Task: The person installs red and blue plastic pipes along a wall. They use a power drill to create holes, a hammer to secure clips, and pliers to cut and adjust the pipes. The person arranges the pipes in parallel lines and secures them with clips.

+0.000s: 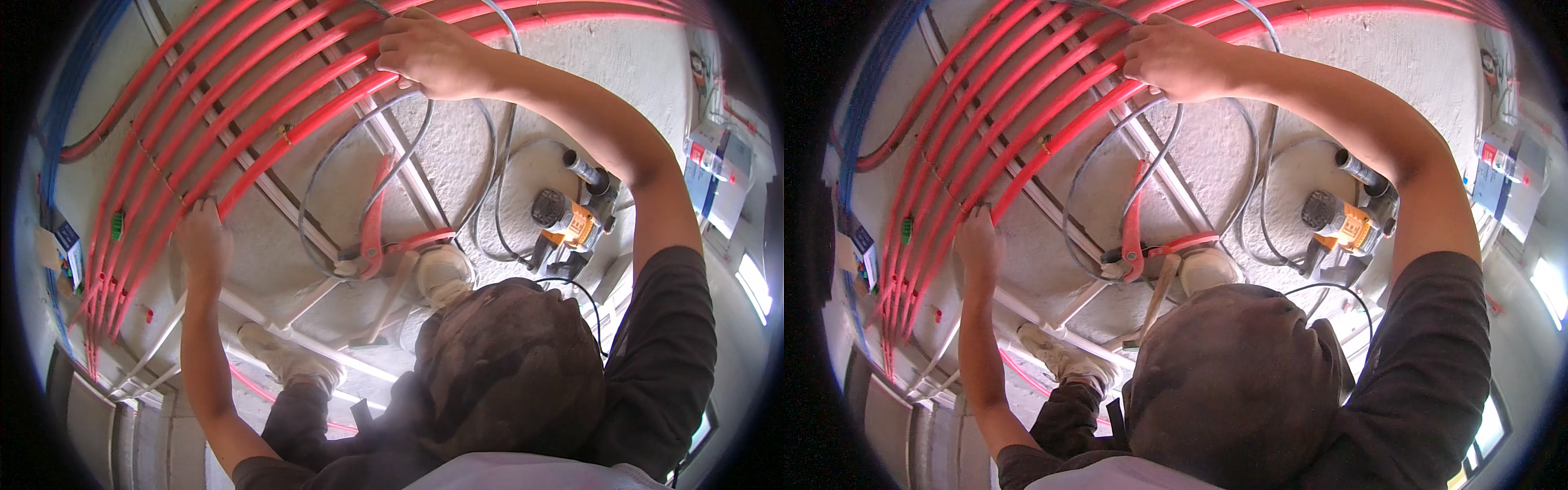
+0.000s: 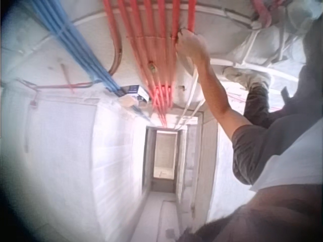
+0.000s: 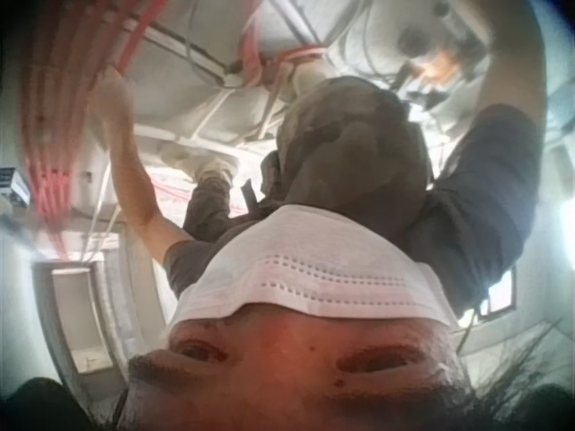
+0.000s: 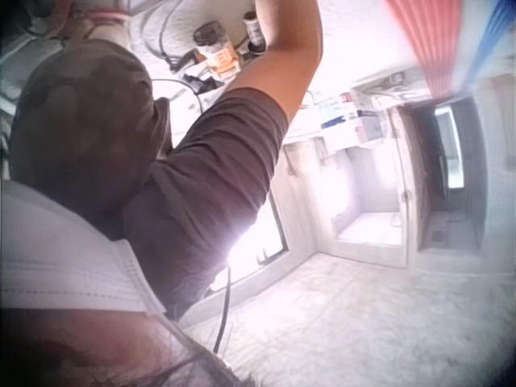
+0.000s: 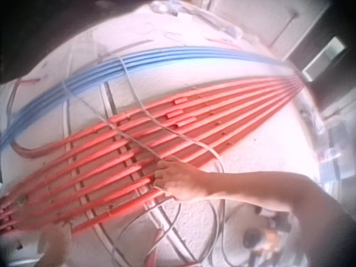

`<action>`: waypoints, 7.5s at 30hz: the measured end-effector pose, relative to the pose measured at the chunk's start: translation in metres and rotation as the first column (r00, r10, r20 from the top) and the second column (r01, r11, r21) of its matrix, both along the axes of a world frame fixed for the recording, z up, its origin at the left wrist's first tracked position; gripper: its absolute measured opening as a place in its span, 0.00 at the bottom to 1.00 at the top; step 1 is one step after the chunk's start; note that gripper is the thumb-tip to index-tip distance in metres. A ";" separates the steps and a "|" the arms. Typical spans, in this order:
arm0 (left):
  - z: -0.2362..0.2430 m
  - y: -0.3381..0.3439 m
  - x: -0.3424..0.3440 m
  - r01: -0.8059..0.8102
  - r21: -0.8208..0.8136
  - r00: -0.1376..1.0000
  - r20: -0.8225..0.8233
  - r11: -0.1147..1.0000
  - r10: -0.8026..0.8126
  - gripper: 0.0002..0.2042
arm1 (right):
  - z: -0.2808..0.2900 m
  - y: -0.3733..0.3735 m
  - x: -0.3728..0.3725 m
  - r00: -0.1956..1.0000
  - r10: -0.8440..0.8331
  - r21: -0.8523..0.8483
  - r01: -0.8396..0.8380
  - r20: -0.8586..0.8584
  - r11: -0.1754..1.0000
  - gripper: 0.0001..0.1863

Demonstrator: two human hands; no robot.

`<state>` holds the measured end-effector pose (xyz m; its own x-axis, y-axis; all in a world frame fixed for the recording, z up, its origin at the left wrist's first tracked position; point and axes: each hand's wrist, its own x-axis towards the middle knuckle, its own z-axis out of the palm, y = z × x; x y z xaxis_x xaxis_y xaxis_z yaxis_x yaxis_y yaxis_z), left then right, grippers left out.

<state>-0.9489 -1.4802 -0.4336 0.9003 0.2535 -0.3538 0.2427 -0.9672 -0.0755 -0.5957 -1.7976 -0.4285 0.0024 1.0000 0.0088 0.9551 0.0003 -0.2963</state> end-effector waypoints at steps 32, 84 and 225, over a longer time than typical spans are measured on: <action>-0.013 -0.002 -0.042 0.035 -0.258 0.803 0.583 0.965 0.127 0.19 | -0.046 0.035 -0.101 0.902 -0.432 0.344 0.407 -0.003 0.846 0.16; 0.091 -0.031 -0.586 -0.838 -0.014 0.544 -0.106 0.545 0.833 0.21 | -0.033 0.219 -0.277 0.993 -0.112 0.232 0.114 -0.022 0.966 0.18; -0.012 0.012 -0.581 -0.852 0.282 0.434 -0.091 0.441 0.896 0.21 | -0.034 0.272 -0.302 0.993 -0.118 0.388 0.102 0.019 0.916 0.14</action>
<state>-1.5304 -1.4684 -0.4451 0.0711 0.9349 -0.3478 0.9071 -0.2056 -0.3672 -0.8974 -1.5259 -0.4622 0.1037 0.9122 0.3965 0.9669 0.0009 -0.2550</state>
